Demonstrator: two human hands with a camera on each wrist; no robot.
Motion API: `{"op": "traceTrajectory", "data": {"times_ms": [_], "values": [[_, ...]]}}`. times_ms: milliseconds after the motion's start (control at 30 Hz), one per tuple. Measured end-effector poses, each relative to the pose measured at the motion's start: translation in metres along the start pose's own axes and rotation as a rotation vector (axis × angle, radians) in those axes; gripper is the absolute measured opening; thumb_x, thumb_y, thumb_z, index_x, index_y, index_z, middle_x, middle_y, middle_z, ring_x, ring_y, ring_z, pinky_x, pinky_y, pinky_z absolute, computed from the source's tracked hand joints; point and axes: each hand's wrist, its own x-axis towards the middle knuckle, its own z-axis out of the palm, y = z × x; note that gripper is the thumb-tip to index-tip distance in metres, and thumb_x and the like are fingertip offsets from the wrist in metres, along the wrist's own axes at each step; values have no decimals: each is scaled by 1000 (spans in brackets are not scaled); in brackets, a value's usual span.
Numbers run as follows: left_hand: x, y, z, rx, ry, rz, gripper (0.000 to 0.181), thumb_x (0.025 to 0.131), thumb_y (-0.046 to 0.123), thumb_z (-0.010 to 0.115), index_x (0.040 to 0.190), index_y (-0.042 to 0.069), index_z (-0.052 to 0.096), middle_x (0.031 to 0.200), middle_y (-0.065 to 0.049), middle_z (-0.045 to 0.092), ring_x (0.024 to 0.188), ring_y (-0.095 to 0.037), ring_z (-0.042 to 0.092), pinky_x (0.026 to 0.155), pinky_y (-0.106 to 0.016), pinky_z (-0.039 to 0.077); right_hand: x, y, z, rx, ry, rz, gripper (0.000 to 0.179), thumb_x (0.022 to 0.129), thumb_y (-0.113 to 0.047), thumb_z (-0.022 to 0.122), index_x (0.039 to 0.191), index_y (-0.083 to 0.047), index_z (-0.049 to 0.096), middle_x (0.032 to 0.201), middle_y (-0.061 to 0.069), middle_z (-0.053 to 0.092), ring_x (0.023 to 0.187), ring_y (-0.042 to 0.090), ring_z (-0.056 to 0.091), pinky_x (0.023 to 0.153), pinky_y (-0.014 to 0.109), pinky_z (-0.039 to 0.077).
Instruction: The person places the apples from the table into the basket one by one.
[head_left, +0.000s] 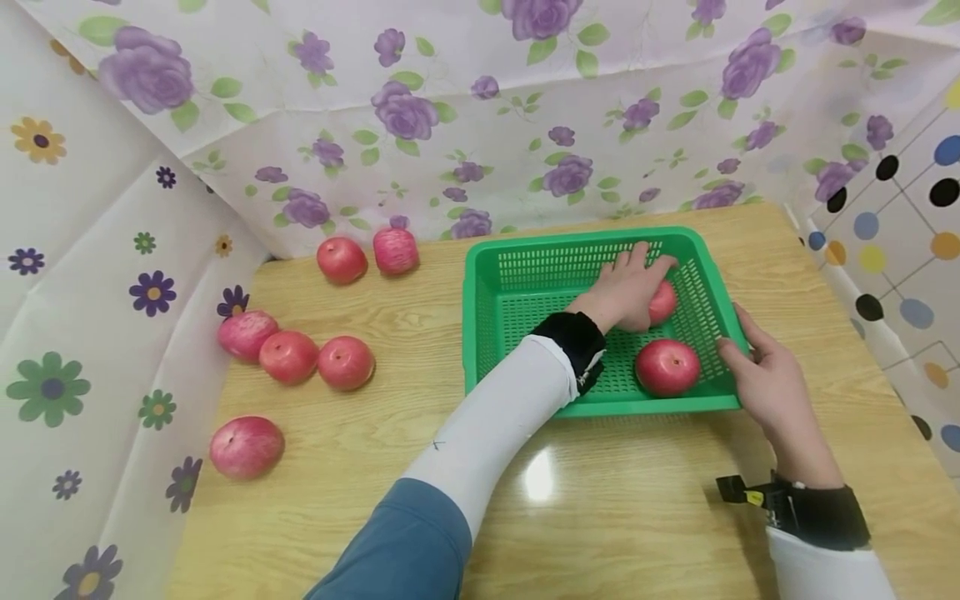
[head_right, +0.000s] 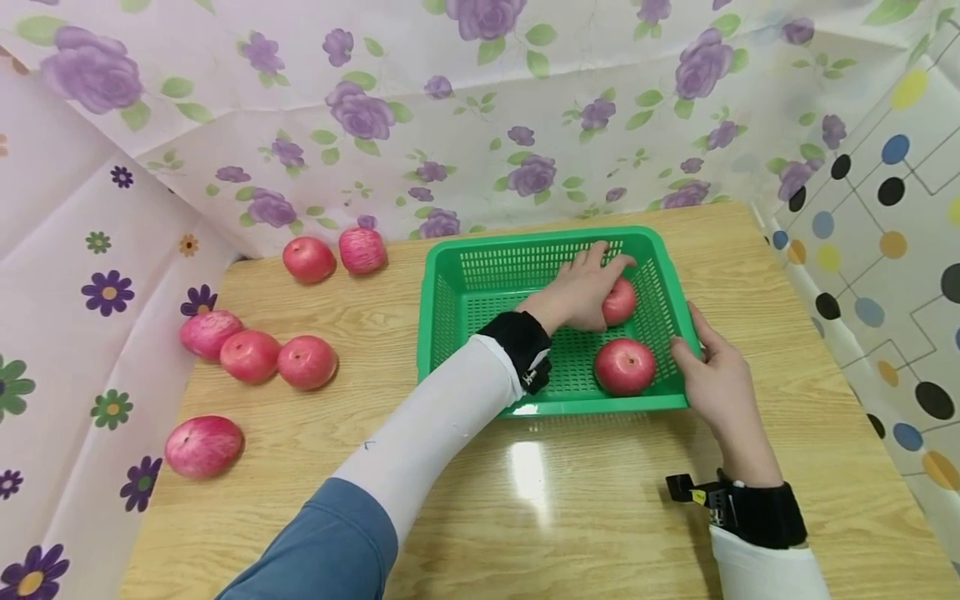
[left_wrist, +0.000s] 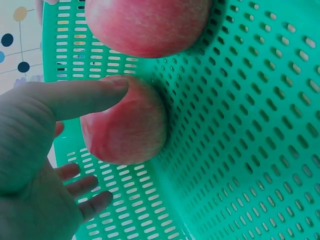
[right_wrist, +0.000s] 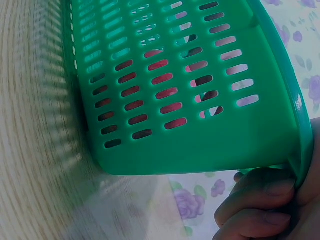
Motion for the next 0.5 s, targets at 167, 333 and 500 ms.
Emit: {"op": "traceTrajectory", "data": {"times_ms": [167,333,500], "values": [[-6,-3,-4,-10,10,1,99,82,30,80,154,43,14,160,2,4,144,-16,10,114,-37,26,1,-2,2,-5,-2,6,61,102,-50,44,155,-40,17,135,26,51,80,12,61,55,27,55],[-14,-9,-8,-45,26,20,100,81,37,80,154,42,13,160,2,4,144,-17,9,114,-38,26,0,-3,1,10,-7,8,60,102,-51,45,154,-42,17,143,26,44,82,10,60,57,29,56],[-21,-18,-13,-105,70,32,102,76,52,80,155,40,16,161,0,5,143,-17,12,114,-39,25,0,-3,2,-2,-4,10,59,102,-51,44,154,-44,18,139,24,48,78,10,60,55,29,55]]}}
